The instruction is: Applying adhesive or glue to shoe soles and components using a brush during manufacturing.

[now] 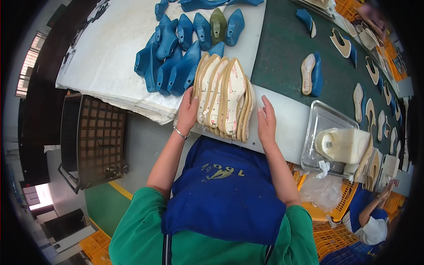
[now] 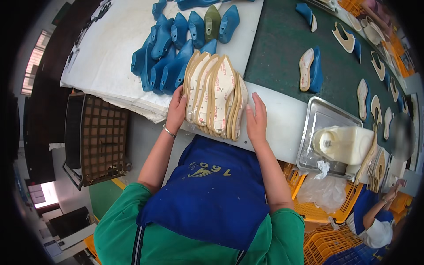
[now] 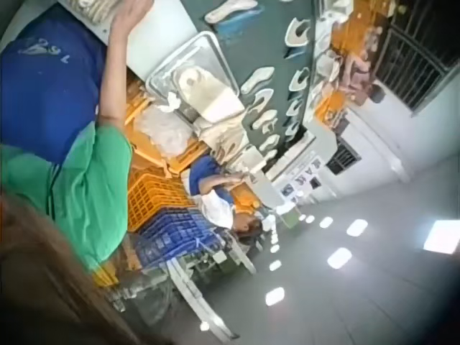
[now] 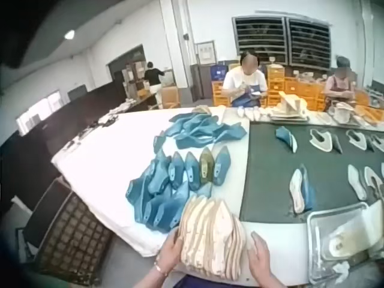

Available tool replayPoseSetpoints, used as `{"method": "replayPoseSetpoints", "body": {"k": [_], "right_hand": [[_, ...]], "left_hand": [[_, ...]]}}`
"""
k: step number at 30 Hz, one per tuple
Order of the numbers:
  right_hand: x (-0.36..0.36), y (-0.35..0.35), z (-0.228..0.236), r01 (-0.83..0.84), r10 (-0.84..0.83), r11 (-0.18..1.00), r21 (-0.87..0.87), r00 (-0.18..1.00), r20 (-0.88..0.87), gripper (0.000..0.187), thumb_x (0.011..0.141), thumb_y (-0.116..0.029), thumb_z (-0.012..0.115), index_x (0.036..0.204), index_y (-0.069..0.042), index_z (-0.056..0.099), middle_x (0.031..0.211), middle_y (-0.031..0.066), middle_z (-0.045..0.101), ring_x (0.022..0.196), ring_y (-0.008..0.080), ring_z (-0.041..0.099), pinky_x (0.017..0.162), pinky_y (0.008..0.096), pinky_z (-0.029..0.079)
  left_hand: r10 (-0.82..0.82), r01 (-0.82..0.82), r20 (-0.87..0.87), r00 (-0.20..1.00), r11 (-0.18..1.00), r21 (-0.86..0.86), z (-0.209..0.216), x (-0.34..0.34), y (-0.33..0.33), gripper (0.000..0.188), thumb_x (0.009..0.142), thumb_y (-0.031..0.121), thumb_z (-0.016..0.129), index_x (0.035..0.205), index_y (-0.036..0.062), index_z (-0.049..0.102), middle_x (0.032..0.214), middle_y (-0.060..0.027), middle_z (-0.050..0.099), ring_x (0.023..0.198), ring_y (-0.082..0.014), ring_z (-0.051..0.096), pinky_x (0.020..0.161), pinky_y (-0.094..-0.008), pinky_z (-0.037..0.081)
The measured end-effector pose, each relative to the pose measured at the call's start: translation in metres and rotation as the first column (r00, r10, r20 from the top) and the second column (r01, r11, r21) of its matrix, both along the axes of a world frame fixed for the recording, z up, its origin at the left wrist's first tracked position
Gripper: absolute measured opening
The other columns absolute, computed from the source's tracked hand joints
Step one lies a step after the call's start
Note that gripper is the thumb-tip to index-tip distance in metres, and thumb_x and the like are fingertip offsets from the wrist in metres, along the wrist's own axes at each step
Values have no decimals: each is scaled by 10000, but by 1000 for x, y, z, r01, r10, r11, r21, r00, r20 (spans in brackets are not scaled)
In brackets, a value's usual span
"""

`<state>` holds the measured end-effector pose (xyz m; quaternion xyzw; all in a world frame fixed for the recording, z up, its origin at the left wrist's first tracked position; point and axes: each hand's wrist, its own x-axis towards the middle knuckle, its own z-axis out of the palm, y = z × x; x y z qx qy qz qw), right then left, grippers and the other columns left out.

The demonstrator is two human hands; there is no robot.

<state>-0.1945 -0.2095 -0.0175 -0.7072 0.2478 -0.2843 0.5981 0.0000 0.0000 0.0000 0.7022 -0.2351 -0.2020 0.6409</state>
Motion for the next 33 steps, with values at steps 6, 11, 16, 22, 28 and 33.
{"method": "replayPoseSetpoints", "body": {"k": [6, 11, 16, 22, 28, 33], "right_hand": [[-65, 55, 15, -13, 4, 941, -338, 1000, -28, 412, 913, -82, 555, 1316, -2, 530, 1385, 211, 496, 1289, 353, 472, 1089, 405, 362], [-100, 72, 46, -3, -3, 859, -511, 1000, -11, 415, 842, -20, 607, 1257, -7, 583, 1318, 191, 559, 1194, 359, 547, 1010, 398, 439], [-158, 36, 67, 208, -261, 810, -548, 965, -19, 358, 859, -32, 641, 1216, -15, 619, 1067, 138, 681, 909, 257, 664, 822, 328, 513], [-255, -75, 77, 751, -773, 579, -318, 630, 80, 293, 888, -69, 632, 1170, 9, 639, 767, 13, 629, 696, 84, 559, 664, 234, 473], [-260, -116, 105, 699, -749, 653, -293, 653, -110, 367, 883, -131, 666, 1201, 36, 596, 707, 44, 663, 604, 78, 593, 603, 231, 463], [-239, -142, 72, 677, -680, 724, -128, 672, -292, 282, 864, -162, 689, 1049, 41, 624, 657, 79, 673, 530, 142, 625, 583, 273, 474]], "left_hand": [[11, -244, 702, 712, 941, 232, 26, -50, 0, 502, 878, 152, 600, 1326, -34, 474, 1357, -237, 481, 1279, -414, 429, 1081, -459, 335], [-147, -291, 812, 565, 885, 363, 46, -97, -54, 797, 812, 368, 708, 1431, -7, 376, 1504, -228, 341, 1423, -406, 258, 1131, -561, 213], [-269, -390, 797, 541, 759, 521, 21, -97, -62, 1034, 743, 346, 738, 1512, -46, 168, 1586, -248, 158, 1496, -357, 92, 1152, -615, 131], [-127, -327, 850, 512, 886, 330, 32, -100, -55, 894, 751, 156, 693, 1488, -36, 223, 1529, -250, 285, 1464, -386, 190, 1147, -544, 216], [117, -50, 469, 876, 987, -152, 68, -125, -46, 839, 800, -71, 618, 1502, 3, 164, 1458, -205, 379, 1337, -326, 424, 1126, -416, 334], [-236, 32, -414, 879, 896, -442, 85, -161, -20, 678, 879, -15, 525, 1482, 10, 216, 1378, -165, 456, 1198, -224, 549, 1009, -339, 464]]}}
